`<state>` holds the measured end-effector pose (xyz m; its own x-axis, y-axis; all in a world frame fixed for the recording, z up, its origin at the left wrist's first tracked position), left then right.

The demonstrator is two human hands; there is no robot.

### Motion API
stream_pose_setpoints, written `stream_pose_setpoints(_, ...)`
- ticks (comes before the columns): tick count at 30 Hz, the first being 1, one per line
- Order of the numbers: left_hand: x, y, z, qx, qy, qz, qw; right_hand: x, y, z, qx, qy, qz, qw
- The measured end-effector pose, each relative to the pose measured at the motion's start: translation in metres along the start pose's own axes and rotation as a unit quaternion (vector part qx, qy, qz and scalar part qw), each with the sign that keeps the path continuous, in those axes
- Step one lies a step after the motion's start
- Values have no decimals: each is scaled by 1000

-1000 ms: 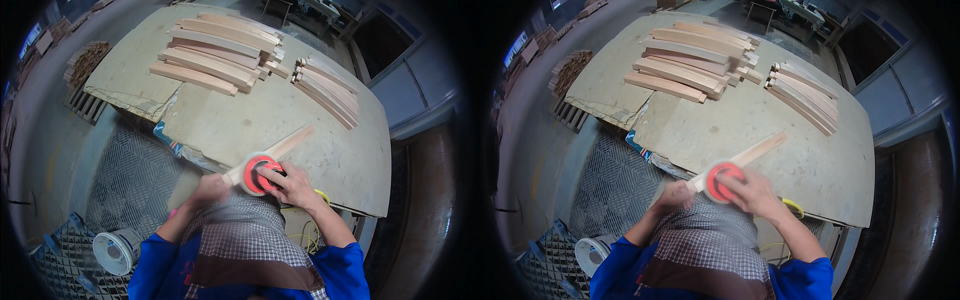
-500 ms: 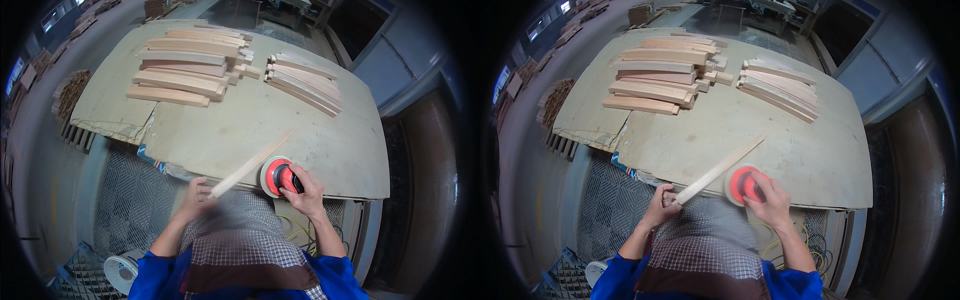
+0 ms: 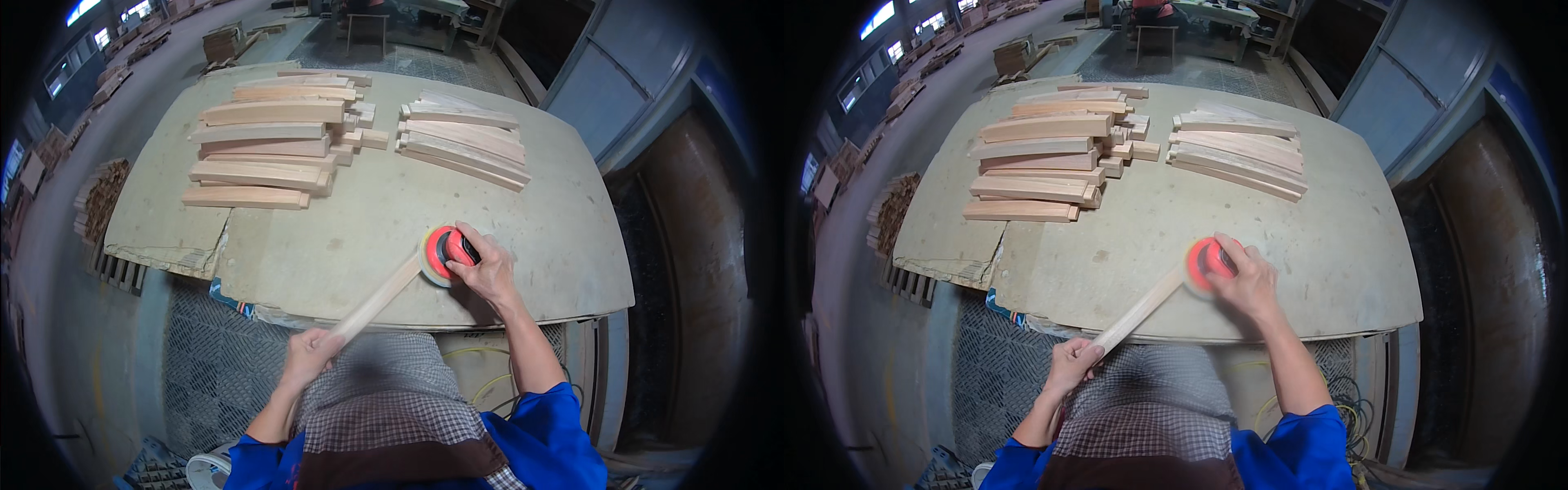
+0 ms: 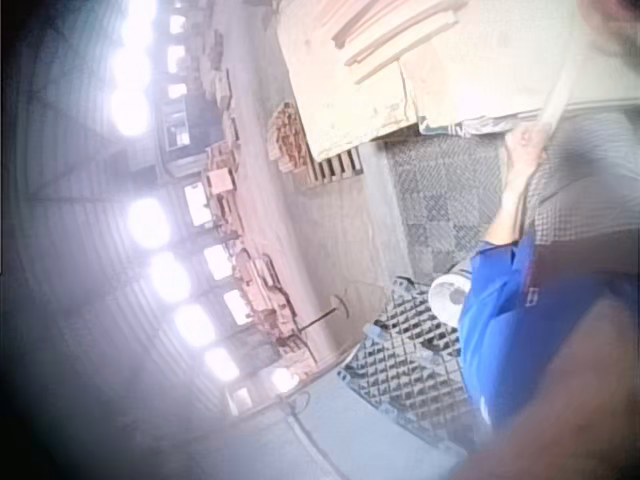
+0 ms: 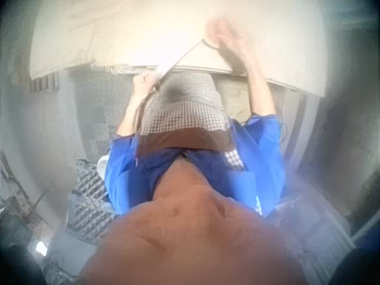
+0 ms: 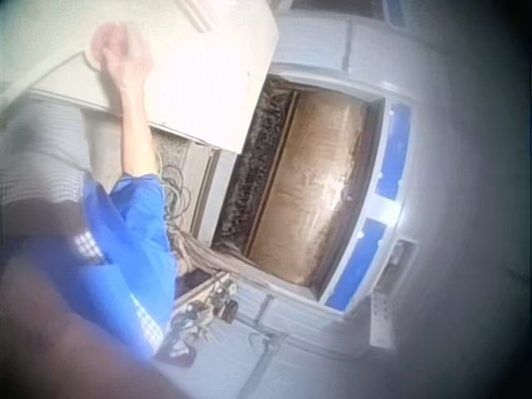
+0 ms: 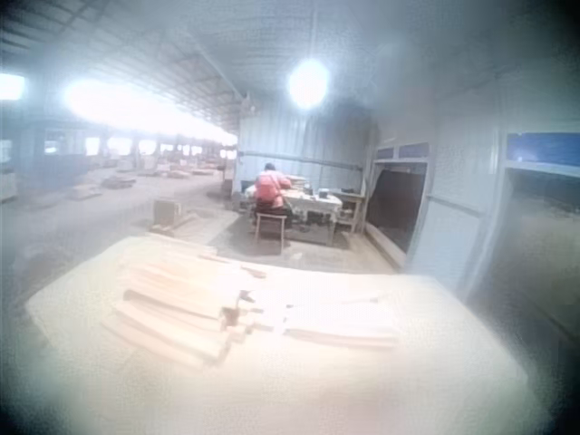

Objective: The person sands a piece of wood using a power sander and then places it into a stack on the workbench before selecting another piece to sand.

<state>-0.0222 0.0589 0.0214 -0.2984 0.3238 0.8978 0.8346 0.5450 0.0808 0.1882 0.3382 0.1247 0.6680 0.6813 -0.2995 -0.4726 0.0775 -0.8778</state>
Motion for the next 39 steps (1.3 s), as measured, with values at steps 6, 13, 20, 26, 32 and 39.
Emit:
stream_pose_setpoints(6,9,0,-7,40,182,188,964,25,-7,24,-45,47,-27,998)
stream_pose_setpoints(13,10,8,-17,67,355,323,875,11,-5,60,-170,29,-93,981)
stream_pose_setpoints(20,27,2,-13,60,282,261,921,-6,-9,66,-172,28,-99,980)
stream_pose_setpoints(26,0,-15,20,-52,-14,46,997,12,-3,29,-44,-27,-23,998)
stream_pose_setpoints(32,-19,-8,13,25,142,85,986,-18,-5,16,-64,-74,7,995)
stream_pose_setpoints(39,3,15,-13,56,255,296,919,-52,-3,37,-202,-31,-113,972)
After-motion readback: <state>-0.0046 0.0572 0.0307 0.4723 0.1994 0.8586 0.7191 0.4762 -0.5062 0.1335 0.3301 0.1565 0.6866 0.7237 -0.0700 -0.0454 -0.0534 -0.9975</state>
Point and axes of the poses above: each hand's wrist, its own z-axis towards the middle knuckle, its own y-axis out of the palm, x = y × z, the point moved 5 cm from there along z, towards the middle knuckle, and after that the axes turned 8 degrees about -z, right-handed, at the moved point
